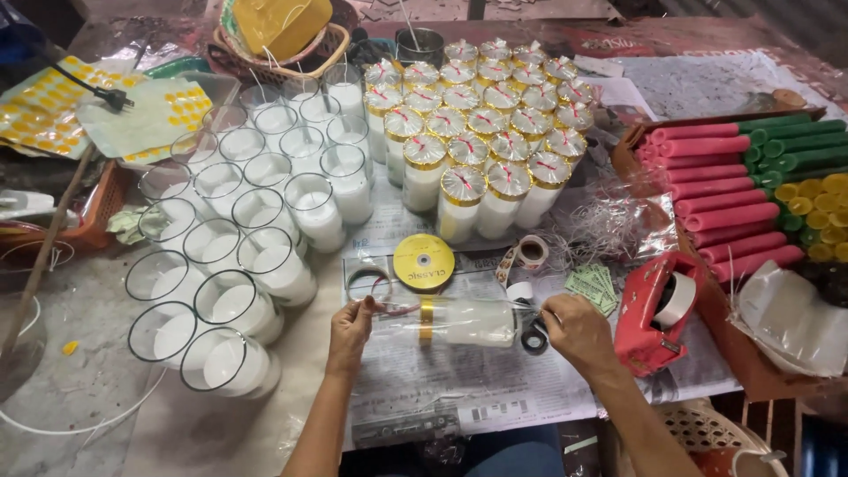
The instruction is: Applying labels and decorative gold bands to glass candle containers
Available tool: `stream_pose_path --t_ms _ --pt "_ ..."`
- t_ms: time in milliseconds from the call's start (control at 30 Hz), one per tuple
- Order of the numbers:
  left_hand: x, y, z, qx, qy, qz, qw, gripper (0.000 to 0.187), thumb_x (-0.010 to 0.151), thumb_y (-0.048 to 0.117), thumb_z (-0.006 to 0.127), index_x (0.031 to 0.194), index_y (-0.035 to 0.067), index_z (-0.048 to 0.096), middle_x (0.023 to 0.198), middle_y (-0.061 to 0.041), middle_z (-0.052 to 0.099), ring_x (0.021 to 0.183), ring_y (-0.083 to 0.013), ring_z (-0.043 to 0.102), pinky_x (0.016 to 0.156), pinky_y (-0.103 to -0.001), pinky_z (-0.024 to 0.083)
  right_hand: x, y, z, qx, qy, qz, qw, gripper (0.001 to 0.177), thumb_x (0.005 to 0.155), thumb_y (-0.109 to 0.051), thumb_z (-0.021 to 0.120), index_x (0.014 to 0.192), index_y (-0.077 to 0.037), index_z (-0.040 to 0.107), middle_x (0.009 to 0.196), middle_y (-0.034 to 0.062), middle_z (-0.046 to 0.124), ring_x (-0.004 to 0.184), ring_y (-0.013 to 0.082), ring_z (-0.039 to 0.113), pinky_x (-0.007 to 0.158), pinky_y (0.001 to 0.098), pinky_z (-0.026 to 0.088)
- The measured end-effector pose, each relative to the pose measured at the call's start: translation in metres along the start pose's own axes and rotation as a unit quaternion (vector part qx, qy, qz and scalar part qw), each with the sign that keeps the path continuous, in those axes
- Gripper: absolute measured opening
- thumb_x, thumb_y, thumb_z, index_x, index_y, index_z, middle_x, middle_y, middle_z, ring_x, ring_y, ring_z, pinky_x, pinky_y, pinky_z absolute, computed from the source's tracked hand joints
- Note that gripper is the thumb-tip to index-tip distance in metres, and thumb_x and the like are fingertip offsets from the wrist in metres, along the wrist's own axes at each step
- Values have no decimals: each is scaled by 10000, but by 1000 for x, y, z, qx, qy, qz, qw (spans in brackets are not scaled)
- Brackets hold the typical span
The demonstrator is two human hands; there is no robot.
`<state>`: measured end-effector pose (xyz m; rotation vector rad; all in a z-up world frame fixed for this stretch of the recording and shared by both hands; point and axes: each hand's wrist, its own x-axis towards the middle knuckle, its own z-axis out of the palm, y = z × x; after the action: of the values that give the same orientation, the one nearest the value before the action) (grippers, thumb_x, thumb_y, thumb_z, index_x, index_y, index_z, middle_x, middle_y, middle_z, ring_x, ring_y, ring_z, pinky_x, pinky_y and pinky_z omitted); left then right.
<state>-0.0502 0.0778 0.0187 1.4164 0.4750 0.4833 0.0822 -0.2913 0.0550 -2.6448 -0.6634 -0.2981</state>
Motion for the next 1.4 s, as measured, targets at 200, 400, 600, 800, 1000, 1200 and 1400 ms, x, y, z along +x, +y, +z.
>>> stream_pose_path --t_ms 200,400,600,800,1000,1200,1400 --pt "-15 24 -38 405 -248 -34 879 500 607 440 959 1002 175 804 892 -138 759 943 -346 736 889 -455 556 4 1 -2 9 -35 19 999 58 879 -278 711 845 -231 705 799 1 713 913 229 707 871 353 581" --pt "2 36 -28 51 -151 -124 979 423 788 369 861 1105 101 781 975 -64 802 930 -158 720 812 -282 543 8 -2 -14 61 -32 6 998 37 846 -256 756 852 -231 729 815 12 737 902 253 715 861 366 574" --pt "28 18 -8 -140 -38 -208 967 244 843 144 825 805 140 584 841 -119 783 805 -280 786 675 -298 557 0 5 -13 88 -39 5 995 50 831 -239 769 865 -241 733 838 -6 747 931 238 715 883 355 569" --pt "35 8 -20 -190 52 -201 960 243 776 69 811 797 171 592 733 -82 740 636 -211 741 538 -246 538 7 3 -22 117 -46 2 992 29 824 -217 780 831 -220 752 840 12 761 916 260 713 880 367 562" --pt "8 113 -3 169 136 107 970 312 914 159 768 1198 107 650 961 -153 693 879 -259 681 728 -363 536 11 8 -19 122 -52 4 991 26 823 -244 789 825 -236 764 851 -10 775 921 238 720 881 358 564" --pt "13 79 69 523 -193 347 754 595 582 541 923 1106 310 759 1267 -41 647 1295 -376 504 965 -491 462 8 19 -11 114 -55 5 992 27 814 -248 795 825 -252 770 863 -24 779 933 220 720 888 349 563" --pt "36 31 76 507 -198 387 744 156 760 374 815 666 342 695 871 186 710 1173 -150 562 892 -332 450 13 10 -18 117 -48 -83 988 453 729 -341 873 1145 -234 730 1207 45 735 1167 296 645 1023 427 493"
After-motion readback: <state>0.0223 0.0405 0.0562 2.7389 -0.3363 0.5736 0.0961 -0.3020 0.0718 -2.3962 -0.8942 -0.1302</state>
